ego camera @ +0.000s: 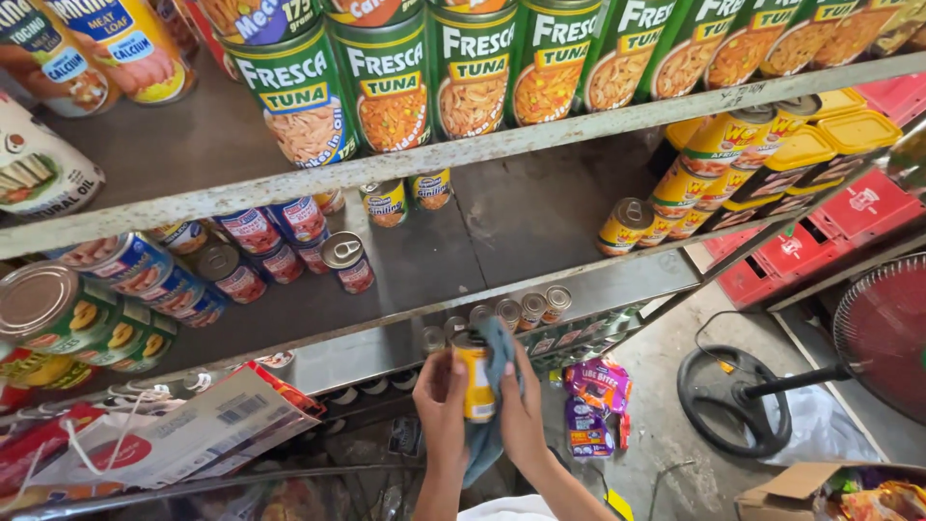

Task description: Cleaning and wiping individual canned goods with a cloth before organizing them on a grocery store shelf.

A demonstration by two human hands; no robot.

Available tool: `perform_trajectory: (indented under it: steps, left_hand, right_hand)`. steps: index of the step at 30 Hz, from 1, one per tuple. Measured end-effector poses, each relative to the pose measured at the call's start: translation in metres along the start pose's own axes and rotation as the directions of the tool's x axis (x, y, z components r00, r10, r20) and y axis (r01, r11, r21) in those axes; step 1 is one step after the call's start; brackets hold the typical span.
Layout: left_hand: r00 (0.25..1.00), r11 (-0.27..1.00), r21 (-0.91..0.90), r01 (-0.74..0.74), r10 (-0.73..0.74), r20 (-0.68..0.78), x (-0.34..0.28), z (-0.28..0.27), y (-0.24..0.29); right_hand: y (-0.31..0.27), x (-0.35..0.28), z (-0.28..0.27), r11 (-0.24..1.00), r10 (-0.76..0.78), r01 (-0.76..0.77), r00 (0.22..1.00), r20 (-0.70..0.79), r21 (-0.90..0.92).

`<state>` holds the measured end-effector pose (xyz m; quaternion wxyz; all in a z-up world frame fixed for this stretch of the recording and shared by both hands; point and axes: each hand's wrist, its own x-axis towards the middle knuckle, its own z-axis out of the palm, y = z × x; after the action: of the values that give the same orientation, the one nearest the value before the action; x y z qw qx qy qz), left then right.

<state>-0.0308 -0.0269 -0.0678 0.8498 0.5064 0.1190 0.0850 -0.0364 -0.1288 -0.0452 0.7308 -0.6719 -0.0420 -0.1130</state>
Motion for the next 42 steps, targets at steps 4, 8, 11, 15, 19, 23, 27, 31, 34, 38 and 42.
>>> perform_trajectory:
  steps: [4, 8, 11, 15, 19, 23, 27, 31, 34, 38, 42]
  left_hand:
    - [0.978, 0.948, -0.254, 0.192, -0.205, -0.025, 0.001, 0.003, -0.01]
    - [0.997, 0.99, -0.135, 0.037, -0.027, 0.079, -0.013, 0.026, 0.03]
    - [0.97, 0.962, 0.188, -0.198, 0.164, 0.182, -0.012, 0.024, 0.02]
    - [0.995, 0.99, 0.11, -0.092, 0.086, 0.057, -0.005, 0.019, 0.006]
    - [0.997, 0.998, -0.057, 0.039, -0.036, 0.065, -0.006, 0.022, 0.0]
    - [0.955, 0.961, 0.111, -0.255, 0.232, 0.187, -0.004, 0.029, 0.001]
    - [0.981, 0.984, 0.133, -0.116, 0.092, 0.172, -0.002, 0.038, 0.001]
    - [0.99, 0.905, 0.42, -0.073, 0.013, 0.143, -0.005, 0.044, -0.005]
    - [0.916, 0.952, 0.216, -0.216, 0.121, 0.382, -0.029, 0.079, 0.029]
    - [0.903, 0.98, 0.12, -0.161, 0.097, 0.418, -0.025, 0.093, 0.02]
    - [0.919, 0.939, 0.242, -0.245, 0.146, 0.365, -0.022, 0.091, -0.011]
  right_hand:
    - [-0.017, 0.005, 0.005, 0.999, 0.037, -0.036, 0.998, -0.047, 0.031]
    - [-0.021, 0.006, 0.005, 0.998, -0.055, 0.055, 0.998, -0.038, 0.001]
    - [-0.025, 0.004, 0.006, 0.999, -0.039, 0.038, 0.997, -0.073, -0.016]
    - [-0.035, 0.009, 0.007, 0.994, -0.088, 0.083, 0.993, -0.084, -0.067]
    - [-0.027, 0.006, 0.003, 0.99, -0.135, 0.127, 0.98, -0.144, -0.064]
    - [0.021, 0.001, -0.012, 0.995, -0.097, 0.1, 0.96, -0.261, -0.001]
    - [0.003, 0.003, -0.016, 0.995, -0.093, 0.081, 0.938, -0.332, -0.049]
    - [0.001, 0.012, -0.029, 0.991, -0.118, 0.087, 0.923, -0.366, -0.1]
    - [-0.02, 0.018, -0.033, 0.985, -0.149, 0.1, 0.895, -0.42, -0.138]
    - [0.017, 0.013, -0.057, 0.987, -0.144, 0.096, 0.887, -0.439, -0.129]
    - [0.038, 0.009, -0.074, 0.999, 0.015, -0.033, 0.864, -0.504, -0.027]
